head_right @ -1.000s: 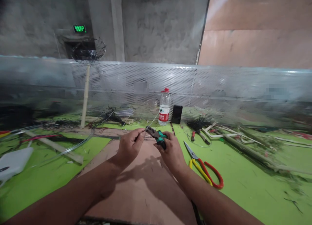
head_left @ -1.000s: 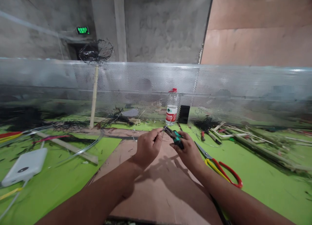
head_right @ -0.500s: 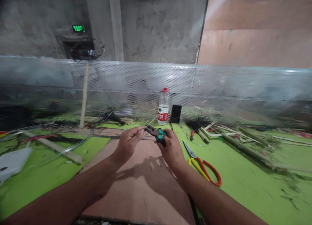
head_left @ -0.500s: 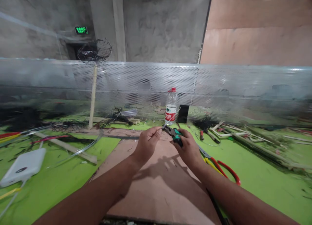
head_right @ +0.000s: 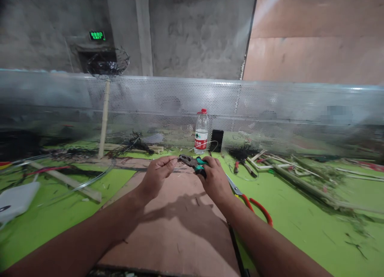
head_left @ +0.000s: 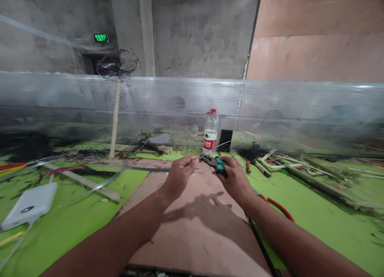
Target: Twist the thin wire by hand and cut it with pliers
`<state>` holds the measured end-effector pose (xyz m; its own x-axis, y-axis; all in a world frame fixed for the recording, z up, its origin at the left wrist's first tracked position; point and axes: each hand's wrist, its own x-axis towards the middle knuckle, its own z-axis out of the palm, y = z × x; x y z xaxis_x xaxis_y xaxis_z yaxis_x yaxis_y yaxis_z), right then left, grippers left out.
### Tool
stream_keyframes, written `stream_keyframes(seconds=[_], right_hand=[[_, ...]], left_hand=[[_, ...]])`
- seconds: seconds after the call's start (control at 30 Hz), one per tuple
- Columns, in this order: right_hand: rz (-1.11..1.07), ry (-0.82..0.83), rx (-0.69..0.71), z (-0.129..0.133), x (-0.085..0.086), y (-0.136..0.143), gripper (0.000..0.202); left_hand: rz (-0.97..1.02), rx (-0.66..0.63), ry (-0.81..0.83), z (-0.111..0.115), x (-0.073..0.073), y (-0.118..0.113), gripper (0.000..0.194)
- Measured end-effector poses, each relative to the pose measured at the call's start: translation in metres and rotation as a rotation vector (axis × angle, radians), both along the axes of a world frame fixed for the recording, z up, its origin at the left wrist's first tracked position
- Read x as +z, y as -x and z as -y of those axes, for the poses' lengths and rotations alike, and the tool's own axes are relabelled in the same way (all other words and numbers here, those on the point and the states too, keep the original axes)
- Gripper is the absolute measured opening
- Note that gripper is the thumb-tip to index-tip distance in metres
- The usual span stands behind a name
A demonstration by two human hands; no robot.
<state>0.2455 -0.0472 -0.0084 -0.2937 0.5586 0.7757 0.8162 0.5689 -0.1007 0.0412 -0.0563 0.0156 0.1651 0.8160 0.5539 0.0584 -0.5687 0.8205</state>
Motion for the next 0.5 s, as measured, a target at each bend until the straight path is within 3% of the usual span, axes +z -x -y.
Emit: stream_keyframes(seconds=[0.2, 0.3, 0.4, 0.5], right_hand=[[-0.07, 0.036, 0.066, -0.001, -0.003, 0.003, 0.014], [-0.169, 0.113, 0.111, 0.0, -0.008, 0.01, 0.019], [-0.29, 0.232, 0.097, 0.001, -0.013, 0.015, 0.022], [-0.336, 0.291, 0.059, 0.003, -0.014, 0.015, 0.025]], left_hand=[[-0.025, -0.019, -0.01, 0.0, 0.002, 0.002, 0.029], [-0.089, 0.019, -0.097, -0.003, 0.003, 0.005, 0.029], [-0.177, 0.162, -0.304, -0.004, 0.002, 0.011, 0.028], [-0.288, 0.401, -0.556, -0.005, 0.001, 0.017, 0.023]])
